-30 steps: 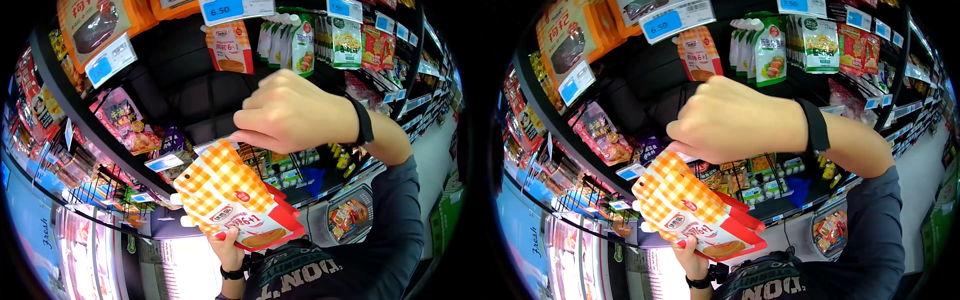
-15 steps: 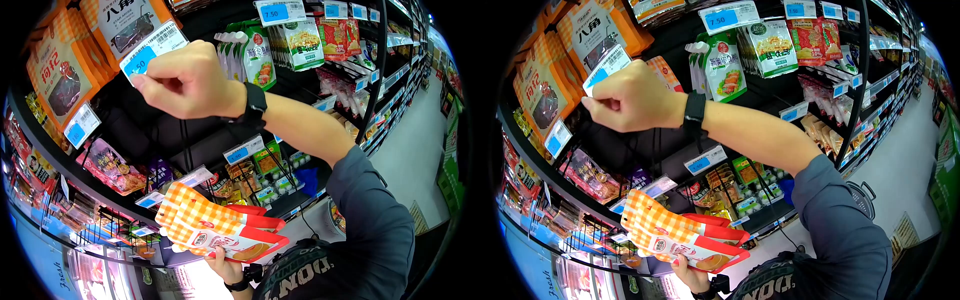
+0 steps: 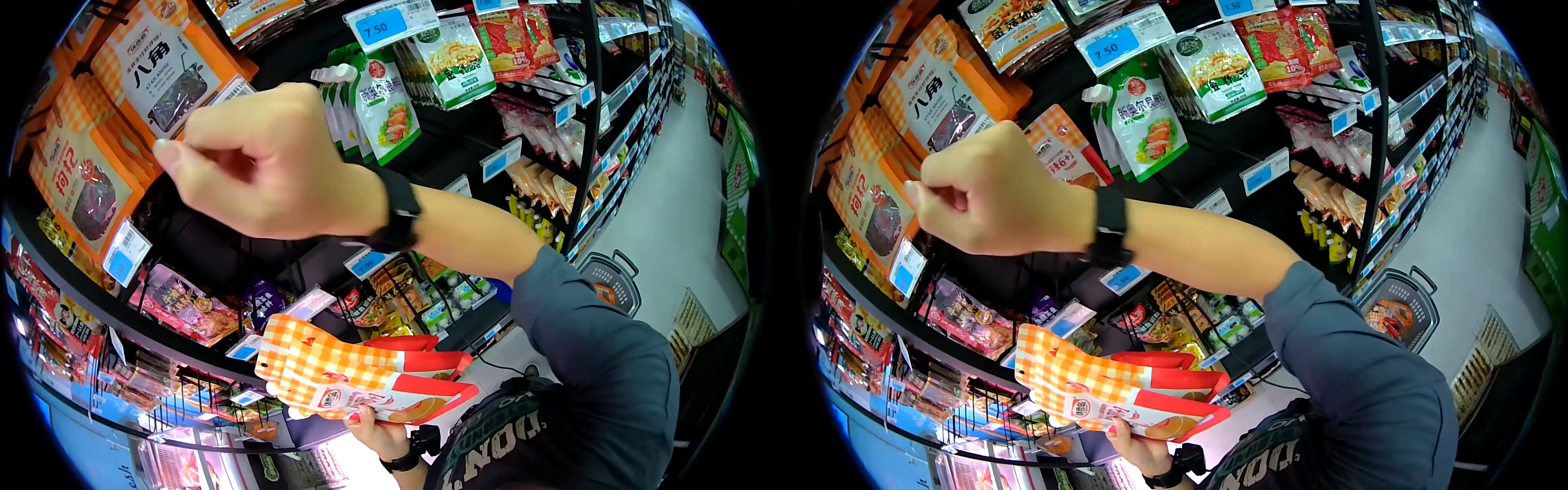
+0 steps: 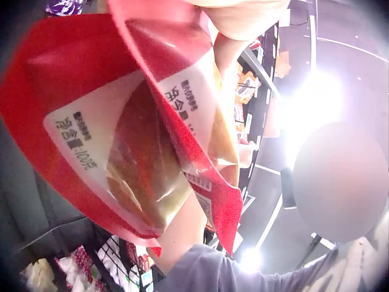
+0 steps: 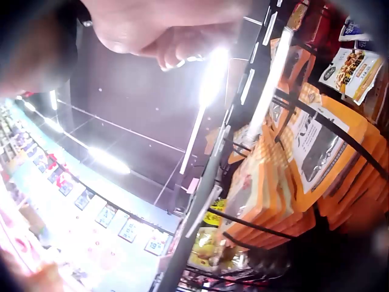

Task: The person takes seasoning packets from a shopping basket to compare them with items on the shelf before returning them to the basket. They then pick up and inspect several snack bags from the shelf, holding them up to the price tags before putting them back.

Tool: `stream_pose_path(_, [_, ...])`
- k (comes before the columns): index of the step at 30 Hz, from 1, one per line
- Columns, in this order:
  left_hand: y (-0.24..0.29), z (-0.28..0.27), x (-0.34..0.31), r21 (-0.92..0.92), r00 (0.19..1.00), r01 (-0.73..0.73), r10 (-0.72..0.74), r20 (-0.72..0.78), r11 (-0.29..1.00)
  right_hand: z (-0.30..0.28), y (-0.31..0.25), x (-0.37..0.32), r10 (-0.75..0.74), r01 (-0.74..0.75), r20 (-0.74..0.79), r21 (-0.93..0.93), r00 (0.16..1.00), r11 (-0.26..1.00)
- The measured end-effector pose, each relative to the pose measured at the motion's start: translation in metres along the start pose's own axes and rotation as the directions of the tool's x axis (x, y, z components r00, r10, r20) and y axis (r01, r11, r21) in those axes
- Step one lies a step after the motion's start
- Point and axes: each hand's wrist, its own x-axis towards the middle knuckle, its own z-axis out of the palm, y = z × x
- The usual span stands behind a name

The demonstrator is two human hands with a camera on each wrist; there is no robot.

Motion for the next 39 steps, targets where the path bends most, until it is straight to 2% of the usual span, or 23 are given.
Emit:
stream_pose_path(2, [0.004,-0.006,-0.001,0.020,1.000,0.005,-0.005,-0.010,1.000,-0.023,-0.016,-0.007,0.267,-0.286,0.205,0.070,0.942,0.956])
stream_pose_path(3, [0.004,-0.009,0.000,0.054,1.000,-0.025,0.024,0.008,0.998,-0.032,-0.028,-0.015,0.475,-0.546,0.348,0.143,0.808,0.826])
stream_pose_path(4, [0.004,-0.010,0.001,0.082,0.998,-0.064,0.062,0.024,0.995,-0.040,-0.041,-0.022,0.608,-0.762,0.506,0.168,0.611,0.626])
stream_pose_path(6, [0.009,0.002,0.001,0.070,0.996,-0.085,0.086,-0.006,0.994,-0.053,-0.057,-0.046,0.533,-0.754,0.737,-0.048,0.416,0.655])
stream_pose_path(8, [0.009,0.009,0.004,0.107,0.993,-0.117,0.118,-0.007,0.987,-0.066,-0.072,-0.069,0.489,-0.710,0.850,-0.223,0.194,0.668])
stream_pose_path(11, [0.009,0.012,0.007,0.135,0.994,-0.102,0.104,-0.011,0.986,-0.072,-0.079,-0.080,0.557,-0.787,0.825,-0.280,0.096,0.550])
stream_pose_path(12, [0.009,0.012,0.007,0.166,0.996,-0.086,0.085,0.012,0.982,-0.074,-0.079,-0.078,0.555,-0.786,0.826,-0.280,0.095,0.551])
stream_pose_path(14, [0.006,0.020,0.007,0.203,0.993,-0.113,0.116,-0.007,0.973,-0.078,-0.078,-0.073,0.557,-0.609,0.821,-0.379,0.126,0.696])
stream_pose_path(15, [0.005,0.022,0.007,0.213,0.996,-0.078,0.084,-0.017,0.974,-0.080,-0.072,-0.092,0.471,-0.503,0.804,-0.256,0.363,0.825])
stream_pose_path(18, [-0.002,0.013,0.005,0.221,0.999,-0.042,0.040,0.011,0.974,-0.085,-0.068,-0.094,0.464,-0.558,0.827,-0.232,0.318,0.796])
stream_pose_path(19, [-0.004,0.016,0.006,0.203,0.999,-0.031,0.038,-0.029,0.979,-0.085,-0.070,-0.091,0.528,-0.647,0.818,-0.277,0.230,0.711])
stream_pose_path(20, [-0.005,0.018,0.007,0.184,0.997,-0.022,0.035,-0.069,0.983,-0.085,-0.072,-0.089,0.526,-0.644,0.819,-0.278,0.229,0.713])
stream_pose_path(22, [-0.003,0.019,0.009,0.173,0.998,-0.004,0.015,-0.064,0.985,-0.084,-0.074,-0.085,0.676,-0.711,0.724,-0.404,0.136,0.576])
stream_pose_path(23, [0.001,0.025,0.009,0.123,1.000,0.016,-0.014,-0.024,0.992,-0.084,-0.072,-0.085,0.694,-0.734,0.710,-0.409,0.116,0.541])
stream_pose_path(24, [0.003,0.029,0.009,0.075,0.999,0.039,-0.040,0.017,0.996,-0.084,-0.070,-0.087,0.690,-0.731,0.714,-0.409,0.116,0.547])
stream_pose_path(26, [0.002,0.028,0.008,0.075,0.999,0.047,-0.046,-0.010,0.996,-0.083,-0.067,-0.090,0.728,-0.800,0.674,-0.365,0.126,0.477])
stream_pose_path(27, [0.003,0.028,0.008,0.066,0.999,0.050,-0.050,-0.002,0.997,-0.083,-0.070,-0.088,0.743,-0.816,0.663,-0.377,0.092,0.438])
stream_pose_path(28, [0.003,0.029,0.008,0.057,0.999,0.053,-0.054,0.007,0.997,-0.083,-0.071,-0.086,0.740,-0.814,0.666,-0.377,0.094,0.443])
stream_pose_path(30, [0.004,0.030,0.008,0.059,0.999,0.036,-0.037,0.005,0.998,-0.084,-0.075,-0.086,0.728,-0.854,0.671,-0.289,0.140,0.431])
stream_pose_path(32, [0.004,0.032,0.009,0.063,1.000,0.024,-0.025,0.007,0.998,-0.086,-0.075,-0.085,0.707,-0.842,0.693,-0.294,0.137,0.452])
stream_pose_path(35, [0.004,0.031,0.009,0.068,0.999,-0.009,0.007,0.033,0.998,-0.086,-0.076,-0.085,0.674,-0.802,0.698,-0.248,0.240,0.543])
stream_pose_path(39, [0.004,0.029,0.010,0.081,0.997,-0.036,0.030,0.075,0.996,-0.088,-0.080,-0.075,0.667,-0.742,0.720,-0.338,0.193,0.579])
